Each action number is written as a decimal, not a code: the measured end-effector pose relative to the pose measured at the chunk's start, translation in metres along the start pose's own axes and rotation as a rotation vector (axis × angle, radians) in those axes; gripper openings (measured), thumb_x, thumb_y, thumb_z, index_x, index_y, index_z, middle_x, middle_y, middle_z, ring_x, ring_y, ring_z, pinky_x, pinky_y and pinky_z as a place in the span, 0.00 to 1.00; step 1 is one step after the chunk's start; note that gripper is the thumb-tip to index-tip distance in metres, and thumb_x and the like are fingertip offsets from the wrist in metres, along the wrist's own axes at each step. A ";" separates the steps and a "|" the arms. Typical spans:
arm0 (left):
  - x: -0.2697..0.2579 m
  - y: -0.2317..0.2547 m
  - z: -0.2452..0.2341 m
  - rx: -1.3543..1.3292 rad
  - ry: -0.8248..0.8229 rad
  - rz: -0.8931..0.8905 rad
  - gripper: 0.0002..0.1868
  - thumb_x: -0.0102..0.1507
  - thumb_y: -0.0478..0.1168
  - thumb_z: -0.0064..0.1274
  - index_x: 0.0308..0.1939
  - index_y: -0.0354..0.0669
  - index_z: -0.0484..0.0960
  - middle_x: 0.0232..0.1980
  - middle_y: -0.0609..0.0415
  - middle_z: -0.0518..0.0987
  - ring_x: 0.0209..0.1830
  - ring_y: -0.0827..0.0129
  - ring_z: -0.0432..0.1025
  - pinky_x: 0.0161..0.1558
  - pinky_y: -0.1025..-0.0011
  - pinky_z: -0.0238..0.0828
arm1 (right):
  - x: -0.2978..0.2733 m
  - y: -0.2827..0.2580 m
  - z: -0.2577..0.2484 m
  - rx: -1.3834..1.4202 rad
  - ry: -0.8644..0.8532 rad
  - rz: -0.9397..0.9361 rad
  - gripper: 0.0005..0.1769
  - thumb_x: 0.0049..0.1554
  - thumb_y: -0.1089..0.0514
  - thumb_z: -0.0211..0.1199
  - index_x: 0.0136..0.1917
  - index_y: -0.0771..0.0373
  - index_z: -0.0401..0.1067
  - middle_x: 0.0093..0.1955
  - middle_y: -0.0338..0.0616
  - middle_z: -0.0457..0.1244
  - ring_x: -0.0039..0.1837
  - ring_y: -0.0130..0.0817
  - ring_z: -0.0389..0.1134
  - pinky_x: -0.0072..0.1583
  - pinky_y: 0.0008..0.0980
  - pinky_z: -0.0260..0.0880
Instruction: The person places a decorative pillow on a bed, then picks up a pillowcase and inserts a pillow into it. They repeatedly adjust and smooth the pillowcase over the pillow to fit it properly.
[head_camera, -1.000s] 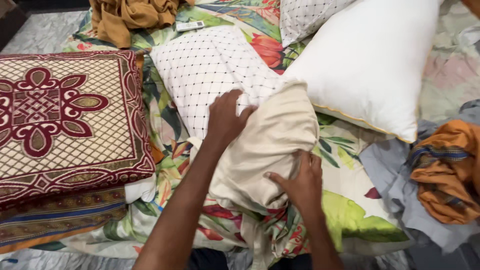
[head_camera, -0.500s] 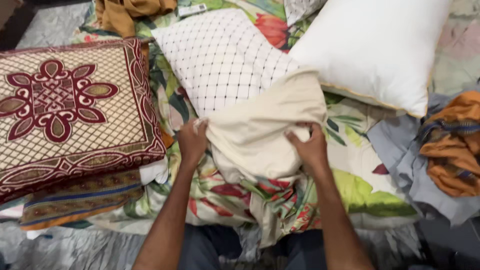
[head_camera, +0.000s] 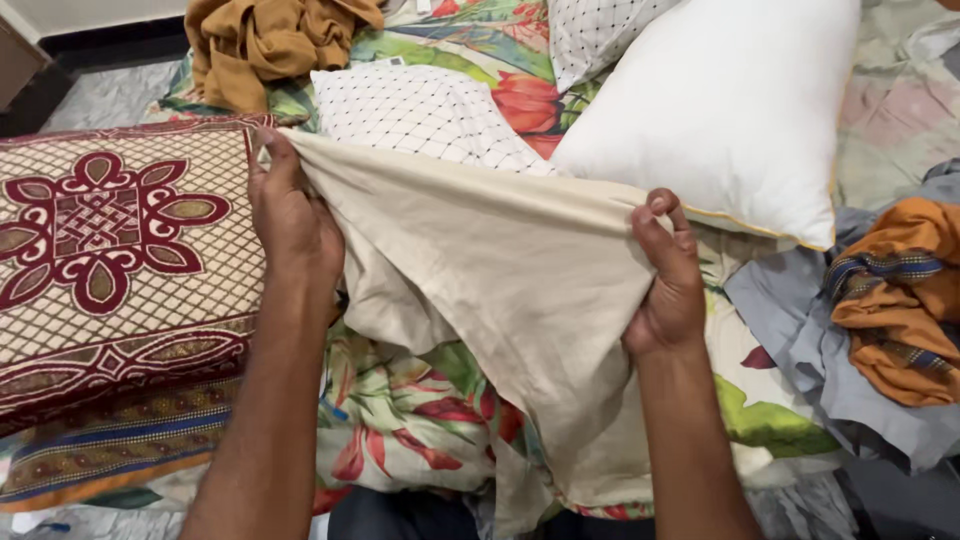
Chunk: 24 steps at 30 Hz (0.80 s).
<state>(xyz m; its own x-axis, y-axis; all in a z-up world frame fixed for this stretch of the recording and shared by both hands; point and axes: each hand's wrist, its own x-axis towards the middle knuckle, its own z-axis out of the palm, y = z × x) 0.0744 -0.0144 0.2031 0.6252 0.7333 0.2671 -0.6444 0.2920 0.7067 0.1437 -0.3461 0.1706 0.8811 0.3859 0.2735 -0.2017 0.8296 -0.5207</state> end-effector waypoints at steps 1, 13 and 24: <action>-0.001 -0.001 0.005 0.064 -0.094 0.000 0.16 0.74 0.48 0.45 0.53 0.38 0.75 0.51 0.49 0.80 0.54 0.65 0.75 0.63 0.64 0.74 | 0.002 -0.001 -0.002 0.042 -0.017 0.007 0.08 0.64 0.64 0.65 0.51 0.54 0.68 0.54 0.40 0.67 0.59 0.35 0.70 0.63 0.40 0.73; -0.083 -0.083 -0.109 1.509 -0.601 -0.330 0.27 0.60 0.55 0.63 0.52 0.37 0.83 0.45 0.44 0.85 0.44 0.59 0.80 0.48 0.61 0.75 | -0.012 0.064 -0.186 -0.327 0.701 0.045 0.10 0.57 0.64 0.60 0.53 0.59 0.68 0.47 0.42 0.65 0.50 0.34 0.68 0.55 0.38 0.74; -0.067 -0.053 -0.124 1.418 -0.615 -0.625 0.18 0.58 0.43 0.65 0.50 0.43 0.88 0.39 0.48 0.88 0.34 0.68 0.77 0.39 0.65 0.74 | 0.004 0.005 -0.086 -1.972 0.376 0.457 0.28 0.53 0.35 0.70 0.58 0.54 0.79 0.61 0.57 0.68 0.63 0.54 0.67 0.65 0.50 0.64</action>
<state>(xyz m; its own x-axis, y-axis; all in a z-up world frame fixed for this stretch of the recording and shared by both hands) 0.0118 -0.0028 0.0669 0.9055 0.2912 -0.3088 0.4237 -0.5762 0.6989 0.1826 -0.3749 0.0998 0.9891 0.0972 -0.1108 0.0220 -0.8406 -0.5412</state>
